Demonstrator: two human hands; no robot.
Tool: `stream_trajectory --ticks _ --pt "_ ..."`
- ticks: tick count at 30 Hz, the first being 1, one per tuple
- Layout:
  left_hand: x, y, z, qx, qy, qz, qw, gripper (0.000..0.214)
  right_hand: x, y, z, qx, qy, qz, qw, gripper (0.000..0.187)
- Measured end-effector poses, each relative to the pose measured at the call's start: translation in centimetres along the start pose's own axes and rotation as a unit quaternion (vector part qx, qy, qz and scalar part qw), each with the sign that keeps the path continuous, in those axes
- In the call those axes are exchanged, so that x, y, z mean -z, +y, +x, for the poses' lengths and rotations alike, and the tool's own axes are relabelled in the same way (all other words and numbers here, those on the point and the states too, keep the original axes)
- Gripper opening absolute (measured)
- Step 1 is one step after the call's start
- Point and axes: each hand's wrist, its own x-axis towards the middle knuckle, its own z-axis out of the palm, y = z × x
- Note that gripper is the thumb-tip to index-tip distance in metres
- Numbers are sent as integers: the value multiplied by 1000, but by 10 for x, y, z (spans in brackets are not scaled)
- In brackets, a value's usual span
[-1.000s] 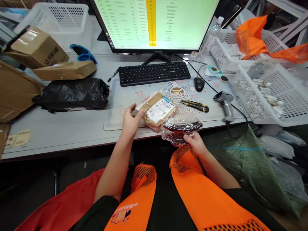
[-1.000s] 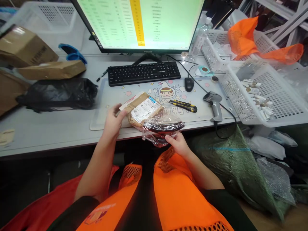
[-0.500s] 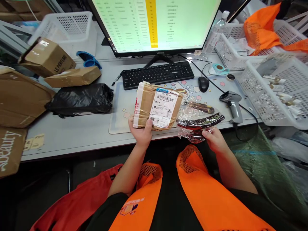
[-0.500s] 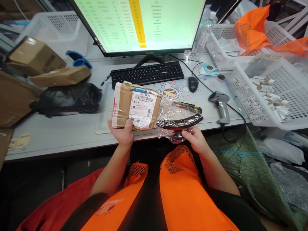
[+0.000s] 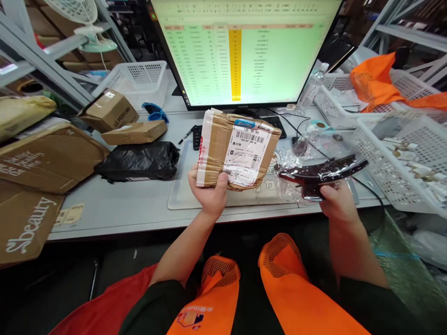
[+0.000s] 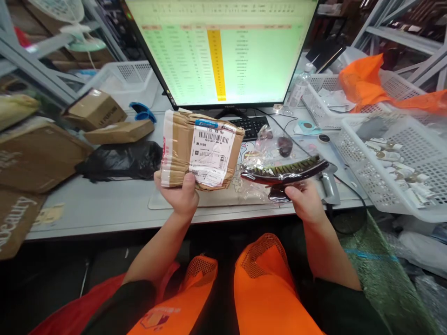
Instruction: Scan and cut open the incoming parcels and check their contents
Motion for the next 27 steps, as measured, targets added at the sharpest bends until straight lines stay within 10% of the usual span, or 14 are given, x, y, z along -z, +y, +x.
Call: stream_trajectory --ticks 8,13,18,27 --pt "-32 -38 30 34 -123 -39 991 63 -16 -31 92 147 66 46 986 50" --pt "-43 -73 23 140 -241 -73 958 70 -40 2 153 66 73 156 983 53" --pt "-33 -88 16 228 -377 -106 891 69 -61 43 154 -33 8 222 974 52" --pt "-27 -90 17 267 -368 -152 878 61 -76 56 138 -79 -17 225 971 54"
